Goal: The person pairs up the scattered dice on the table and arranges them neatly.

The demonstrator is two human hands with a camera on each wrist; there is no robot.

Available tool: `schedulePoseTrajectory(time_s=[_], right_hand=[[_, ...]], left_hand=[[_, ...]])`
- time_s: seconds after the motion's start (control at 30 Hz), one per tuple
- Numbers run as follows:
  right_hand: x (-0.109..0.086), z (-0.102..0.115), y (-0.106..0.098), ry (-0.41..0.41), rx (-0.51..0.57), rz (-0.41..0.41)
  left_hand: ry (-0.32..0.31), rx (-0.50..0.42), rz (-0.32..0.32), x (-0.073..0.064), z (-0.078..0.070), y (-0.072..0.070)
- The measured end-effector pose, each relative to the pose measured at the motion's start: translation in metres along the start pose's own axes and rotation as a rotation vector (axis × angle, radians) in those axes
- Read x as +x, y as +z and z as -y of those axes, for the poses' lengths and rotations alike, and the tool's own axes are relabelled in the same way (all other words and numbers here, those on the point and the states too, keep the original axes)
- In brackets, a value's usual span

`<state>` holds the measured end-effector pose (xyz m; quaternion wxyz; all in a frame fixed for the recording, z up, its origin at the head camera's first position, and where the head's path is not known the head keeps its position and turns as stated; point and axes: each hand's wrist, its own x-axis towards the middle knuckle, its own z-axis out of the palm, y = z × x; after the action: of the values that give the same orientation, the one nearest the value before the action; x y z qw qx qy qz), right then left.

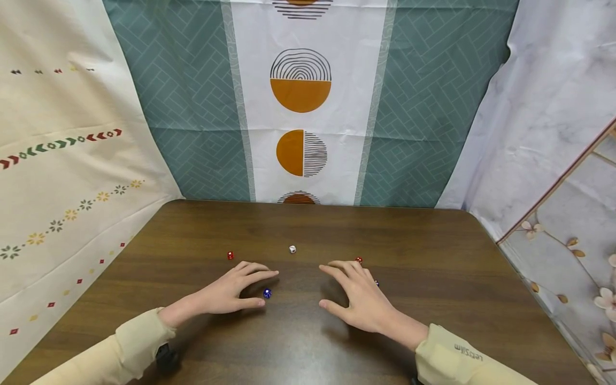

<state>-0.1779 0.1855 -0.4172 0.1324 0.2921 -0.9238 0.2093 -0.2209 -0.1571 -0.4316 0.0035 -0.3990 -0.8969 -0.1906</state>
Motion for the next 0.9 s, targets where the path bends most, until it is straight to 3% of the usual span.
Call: schedulePoseTrajectory(time_s=[0.37,0.67,0.9], right_hand=[[-0.001,0.009,0.017,-0.027,0.066,0.069],[-0.003,0.010,0.023,-0.006,0.108,0.110],[-0.004,0.009,0.025,0.003,0.109,0.111]], left_hand=[[-0.018,-0.156,-0.107,0.003,0.001,0.008],[-0.114,-0.258,-0.087,0.008,0.001,0.012],[-0.115,-0.282,-0.101,0.011,0.000,0.016]])
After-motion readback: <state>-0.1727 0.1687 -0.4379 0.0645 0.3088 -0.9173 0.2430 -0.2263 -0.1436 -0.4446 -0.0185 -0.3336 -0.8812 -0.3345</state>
